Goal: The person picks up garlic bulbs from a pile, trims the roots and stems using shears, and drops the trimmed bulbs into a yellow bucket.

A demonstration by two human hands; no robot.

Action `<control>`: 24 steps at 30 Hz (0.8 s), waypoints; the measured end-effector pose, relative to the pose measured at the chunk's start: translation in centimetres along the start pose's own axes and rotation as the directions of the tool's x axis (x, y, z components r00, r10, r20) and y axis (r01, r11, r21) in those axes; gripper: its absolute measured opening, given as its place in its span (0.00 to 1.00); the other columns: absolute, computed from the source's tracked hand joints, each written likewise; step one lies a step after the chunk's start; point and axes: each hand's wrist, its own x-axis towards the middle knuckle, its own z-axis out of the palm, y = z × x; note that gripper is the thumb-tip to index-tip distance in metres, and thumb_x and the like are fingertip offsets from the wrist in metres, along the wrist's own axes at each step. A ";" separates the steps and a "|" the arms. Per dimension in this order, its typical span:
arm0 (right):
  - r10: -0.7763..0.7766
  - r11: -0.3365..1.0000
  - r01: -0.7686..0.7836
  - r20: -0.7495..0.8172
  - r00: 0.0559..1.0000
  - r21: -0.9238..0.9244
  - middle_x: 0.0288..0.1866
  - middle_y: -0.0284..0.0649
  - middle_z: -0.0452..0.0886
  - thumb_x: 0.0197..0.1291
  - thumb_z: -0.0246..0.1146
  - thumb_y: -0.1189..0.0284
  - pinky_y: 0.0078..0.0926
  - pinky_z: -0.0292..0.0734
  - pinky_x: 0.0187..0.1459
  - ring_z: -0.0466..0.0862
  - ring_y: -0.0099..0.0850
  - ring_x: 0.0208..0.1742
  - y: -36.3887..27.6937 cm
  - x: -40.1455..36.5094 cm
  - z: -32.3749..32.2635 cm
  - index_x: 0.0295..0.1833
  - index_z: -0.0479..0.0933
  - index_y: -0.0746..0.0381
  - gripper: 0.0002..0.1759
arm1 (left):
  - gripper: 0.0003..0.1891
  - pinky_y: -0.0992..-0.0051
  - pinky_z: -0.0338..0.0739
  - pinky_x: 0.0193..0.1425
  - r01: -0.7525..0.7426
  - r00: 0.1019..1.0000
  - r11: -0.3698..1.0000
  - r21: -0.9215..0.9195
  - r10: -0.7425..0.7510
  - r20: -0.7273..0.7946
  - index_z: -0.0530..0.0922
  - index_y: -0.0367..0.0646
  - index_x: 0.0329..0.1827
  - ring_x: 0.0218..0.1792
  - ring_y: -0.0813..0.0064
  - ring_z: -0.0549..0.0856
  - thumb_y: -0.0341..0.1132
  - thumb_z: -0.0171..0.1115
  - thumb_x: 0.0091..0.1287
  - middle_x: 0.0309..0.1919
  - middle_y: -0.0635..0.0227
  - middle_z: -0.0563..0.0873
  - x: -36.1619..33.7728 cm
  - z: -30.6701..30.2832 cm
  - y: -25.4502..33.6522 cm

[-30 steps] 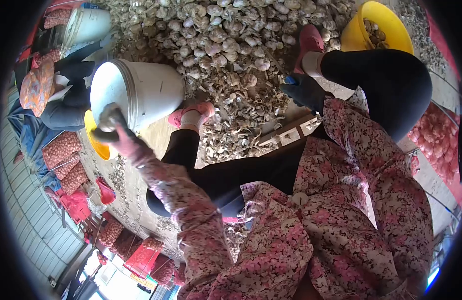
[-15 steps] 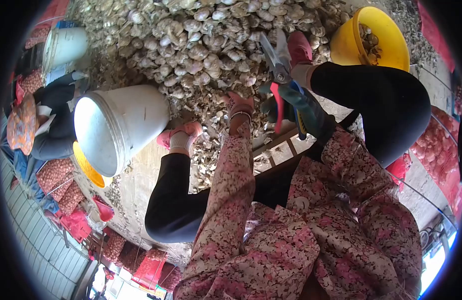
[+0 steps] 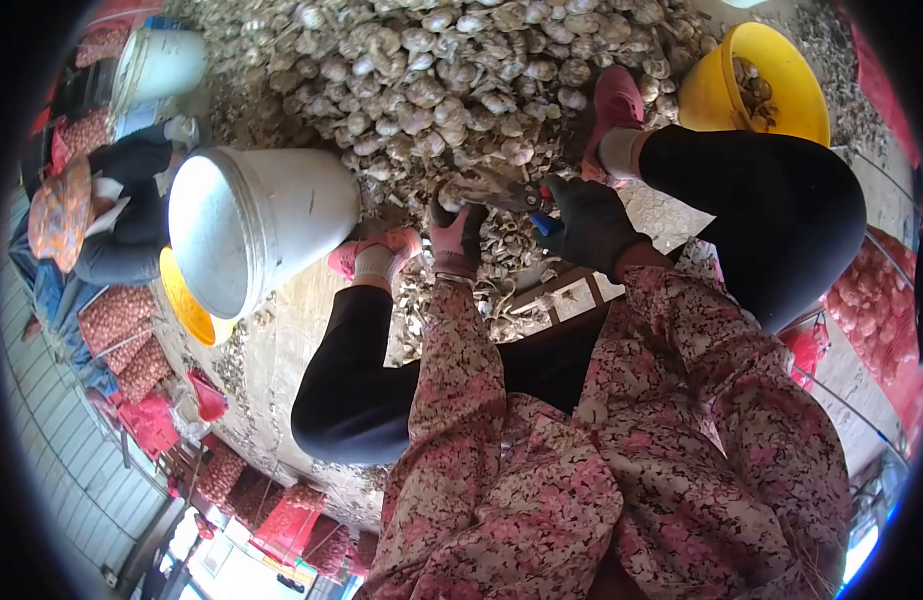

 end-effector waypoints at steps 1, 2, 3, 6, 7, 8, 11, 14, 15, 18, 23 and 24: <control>-0.033 0.998 0.034 0.019 0.999 -0.055 0.40 0.49 0.81 0.47 0.71 0.56 0.42 0.73 0.47 0.81 0.45 0.43 -0.6 0.0 0.2 0.54 0.71 0.62 0.32 | 0.33 0.71 0.85 0.44 -0.048 0.997 0.999 0.015 0.047 0.056 0.66 0.46 0.66 0.45 0.66 0.84 0.13 0.60 0.57 0.50 0.59 0.80 -0.7 0.4 0.7; -0.062 0.992 0.066 0.039 0.997 -0.110 0.40 0.49 0.81 0.47 0.71 0.56 0.42 0.73 0.47 0.81 0.45 0.42 -1.1 0.0 0.3 0.55 0.71 0.63 0.33 | 0.34 0.69 0.85 0.45 -0.122 0.988 0.984 0.128 0.108 0.107 0.66 0.45 0.66 0.48 0.65 0.84 0.13 0.61 0.55 0.54 0.59 0.79 -1.7 0.7 1.5; -0.073 0.991 0.077 0.040 0.997 -0.112 0.40 0.49 0.81 0.47 0.71 0.56 0.42 0.73 0.47 0.81 0.45 0.42 -1.3 -0.2 0.5 0.55 0.71 0.63 0.33 | 0.33 0.70 0.84 0.48 -0.132 0.990 0.933 0.334 0.108 0.088 0.66 0.43 0.65 0.49 0.66 0.83 0.14 0.63 0.54 0.54 0.59 0.78 -3.0 1.7 2.8; -0.134 0.976 0.133 0.003 0.991 -0.174 0.39 0.49 0.80 0.47 0.70 0.55 0.41 0.73 0.45 0.81 0.44 0.41 -1.5 -1.2 0.4 0.57 0.69 0.64 0.36 | 0.34 0.70 0.81 0.53 -0.211 0.978 0.787 0.580 0.166 0.130 0.67 0.40 0.63 0.51 0.67 0.82 0.18 0.69 0.51 0.54 0.59 0.79 -4.8 2.1 3.1; -0.100 0.976 0.114 0.080 0.992 -0.186 0.39 0.49 0.80 0.47 0.70 0.55 0.41 0.74 0.45 0.81 0.44 0.41 -1.7 -1.3 0.1 0.57 0.69 0.65 0.36 | 0.35 0.71 0.80 0.55 -0.292 0.956 0.722 0.627 0.220 0.193 0.67 0.39 0.62 0.51 0.67 0.82 0.20 0.72 0.49 0.53 0.59 0.79 -5.0 2.2 2.9; -0.064 0.976 0.095 0.159 0.985 -0.198 0.39 0.50 0.80 0.46 0.70 0.54 0.41 0.74 0.45 0.82 0.45 0.41 -1.8 -1.5 -0.1 0.57 0.69 0.65 0.37 | 0.35 0.71 0.80 0.55 -0.294 0.956 0.724 0.625 0.218 0.197 0.67 0.39 0.62 0.51 0.67 0.82 0.20 0.72 0.49 0.53 0.59 0.79 -5.4 2.3 2.6; -0.053 0.982 0.088 0.200 0.978 -0.169 0.39 0.47 0.82 0.52 0.66 0.54 0.42 0.75 0.46 0.83 0.44 0.42 -0.9 -1.8 0.6 0.55 0.71 0.63 0.30 | 0.33 0.70 0.78 0.54 -0.233 0.971 0.562 0.793 0.179 0.158 0.71 0.36 0.58 0.51 0.66 0.82 0.32 0.76 0.48 0.49 0.55 0.82 -5.9 2.4 2.1; -0.025 0.994 0.051 0.257 0.966 -0.094 0.37 0.50 0.81 0.53 0.66 0.58 0.44 0.75 0.45 0.82 0.47 0.40 0.4 -1.9 1.9 0.58 0.68 0.65 0.31 | 0.32 0.69 0.78 0.53 -0.232 0.967 0.333 0.914 0.181 0.179 0.73 0.36 0.56 0.49 0.66 0.83 0.36 0.76 0.48 0.48 0.53 0.82 -6.7 3.1 2.4; -0.020 0.994 0.046 0.260 0.965 -0.095 0.37 0.50 0.81 0.53 0.66 0.58 0.44 0.75 0.45 0.82 0.47 0.40 0.6 -1.9 1.8 0.58 0.68 0.65 0.31 | 0.32 0.69 0.78 0.53 -0.229 0.968 0.336 0.914 0.175 0.179 0.73 0.36 0.56 0.49 0.66 0.83 0.36 0.76 0.48 0.48 0.53 0.82 -6.8 3.4 2.7; -0.017 0.985 0.070 0.311 0.950 -0.161 0.36 0.48 0.83 0.58 0.61 0.58 0.45 0.76 0.43 0.83 0.45 0.40 1.2 -1.3 1.8 0.49 0.75 0.62 0.20 | 0.29 0.72 0.79 0.53 -0.140 0.987 0.511 0.848 0.000 0.163 0.73 0.38 0.56 0.50 0.70 0.83 0.32 0.74 0.50 0.49 0.57 0.82 -7.1 3.4 3.4; 0.110 0.979 -0.059 0.264 0.958 -0.195 0.35 0.50 0.83 0.63 0.56 0.58 0.46 0.75 0.41 0.83 0.48 0.38 3.3 -0.3 2.8 0.40 0.79 0.61 0.16 | 0.21 0.74 0.81 0.47 -0.375 0.860 0.878 0.299 0.208 0.466 0.71 0.37 0.61 0.46 0.72 0.83 0.24 0.60 0.63 0.48 0.64 0.82 -7.6 4.5 2.4; 0.183 0.976 -0.149 0.234 0.955 -0.157 0.35 0.50 0.83 0.63 0.56 0.57 0.46 0.76 0.41 0.83 0.48 0.38 2.9 -0.1 2.4 0.39 0.79 0.61 0.17 | 0.21 0.74 0.81 0.47 -0.385 0.857 0.876 0.290 0.222 0.465 0.71 0.37 0.61 0.46 0.72 0.83 0.24 0.60 0.63 0.48 0.64 0.82 -7.5 4.4 2.5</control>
